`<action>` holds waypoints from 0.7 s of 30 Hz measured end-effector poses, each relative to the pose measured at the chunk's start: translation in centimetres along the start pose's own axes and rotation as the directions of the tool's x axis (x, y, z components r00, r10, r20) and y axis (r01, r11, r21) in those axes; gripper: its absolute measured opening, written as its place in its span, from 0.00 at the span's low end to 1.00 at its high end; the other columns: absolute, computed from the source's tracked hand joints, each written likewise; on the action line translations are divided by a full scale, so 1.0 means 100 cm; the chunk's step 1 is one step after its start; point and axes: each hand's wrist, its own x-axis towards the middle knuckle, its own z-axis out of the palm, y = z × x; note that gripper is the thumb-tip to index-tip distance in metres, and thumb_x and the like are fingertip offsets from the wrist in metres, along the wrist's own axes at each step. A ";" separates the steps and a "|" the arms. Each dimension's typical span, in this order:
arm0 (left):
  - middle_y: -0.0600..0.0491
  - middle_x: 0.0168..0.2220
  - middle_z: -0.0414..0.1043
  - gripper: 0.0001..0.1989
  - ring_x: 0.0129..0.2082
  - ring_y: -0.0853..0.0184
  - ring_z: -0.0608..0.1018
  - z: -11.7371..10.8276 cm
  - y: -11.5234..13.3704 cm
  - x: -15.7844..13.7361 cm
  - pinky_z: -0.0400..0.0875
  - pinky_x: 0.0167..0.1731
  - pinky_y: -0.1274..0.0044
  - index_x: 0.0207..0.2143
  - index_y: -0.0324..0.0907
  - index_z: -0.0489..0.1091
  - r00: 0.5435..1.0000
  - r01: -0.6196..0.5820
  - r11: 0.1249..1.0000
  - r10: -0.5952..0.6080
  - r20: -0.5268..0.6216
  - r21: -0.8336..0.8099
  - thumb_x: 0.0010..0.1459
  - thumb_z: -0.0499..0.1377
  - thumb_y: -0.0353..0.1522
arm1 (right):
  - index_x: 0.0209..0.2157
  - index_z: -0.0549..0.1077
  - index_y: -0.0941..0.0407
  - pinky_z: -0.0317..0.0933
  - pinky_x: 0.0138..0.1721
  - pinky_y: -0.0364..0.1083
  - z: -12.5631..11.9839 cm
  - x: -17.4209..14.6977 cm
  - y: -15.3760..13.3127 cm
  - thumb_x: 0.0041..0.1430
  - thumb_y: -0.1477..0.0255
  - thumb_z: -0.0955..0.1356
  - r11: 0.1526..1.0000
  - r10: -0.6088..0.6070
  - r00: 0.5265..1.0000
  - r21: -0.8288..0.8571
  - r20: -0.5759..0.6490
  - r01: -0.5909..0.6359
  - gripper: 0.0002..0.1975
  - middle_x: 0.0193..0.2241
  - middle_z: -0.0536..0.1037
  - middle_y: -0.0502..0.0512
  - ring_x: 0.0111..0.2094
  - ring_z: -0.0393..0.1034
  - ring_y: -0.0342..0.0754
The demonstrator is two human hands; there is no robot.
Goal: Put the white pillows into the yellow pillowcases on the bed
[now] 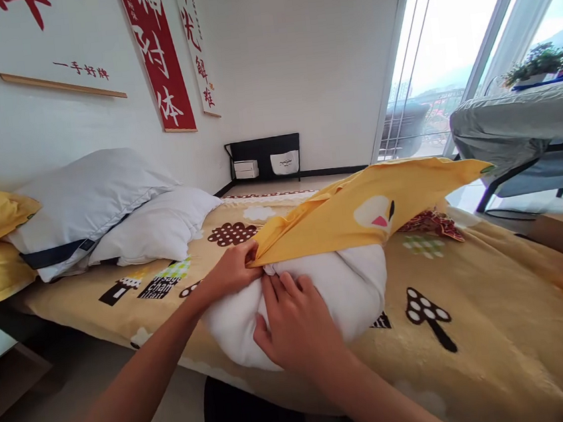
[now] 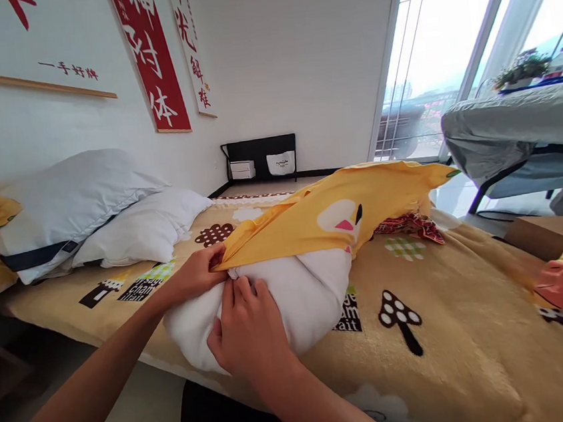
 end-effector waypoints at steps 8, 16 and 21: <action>0.51 0.43 0.68 0.16 0.42 0.64 0.70 -0.039 -0.036 -0.028 0.65 0.39 0.76 0.40 0.41 0.68 0.913 0.171 0.948 -0.050 0.405 -0.268 0.52 0.59 0.41 | 0.54 0.67 0.67 0.51 0.44 0.54 0.009 -0.012 0.002 0.56 0.68 0.62 0.997 -0.042 0.996 0.058 -0.079 0.047 0.27 0.50 0.73 0.65 0.46 0.61 0.56; 0.59 0.27 0.58 0.11 0.30 0.70 0.63 -0.006 -0.012 -0.031 0.59 0.31 0.78 0.27 0.41 0.62 0.975 0.016 0.994 0.009 0.223 -0.110 0.48 0.61 0.36 | 0.55 0.68 0.62 0.51 0.46 0.52 0.004 -0.044 -0.003 0.58 0.67 0.62 0.997 0.056 0.947 0.076 -0.317 -0.033 0.24 0.50 0.76 0.58 0.46 0.66 0.54; 0.58 0.27 0.60 0.07 0.29 0.70 0.64 0.018 0.000 -0.035 0.59 0.30 0.78 0.26 0.42 0.60 0.998 -0.067 0.994 0.066 -0.015 -0.088 0.50 0.57 0.32 | 0.59 0.64 0.61 0.51 0.43 0.53 -0.004 -0.056 -0.005 0.59 0.63 0.64 0.999 0.002 0.915 -0.030 -0.402 -0.016 0.28 0.52 0.74 0.57 0.45 0.68 0.54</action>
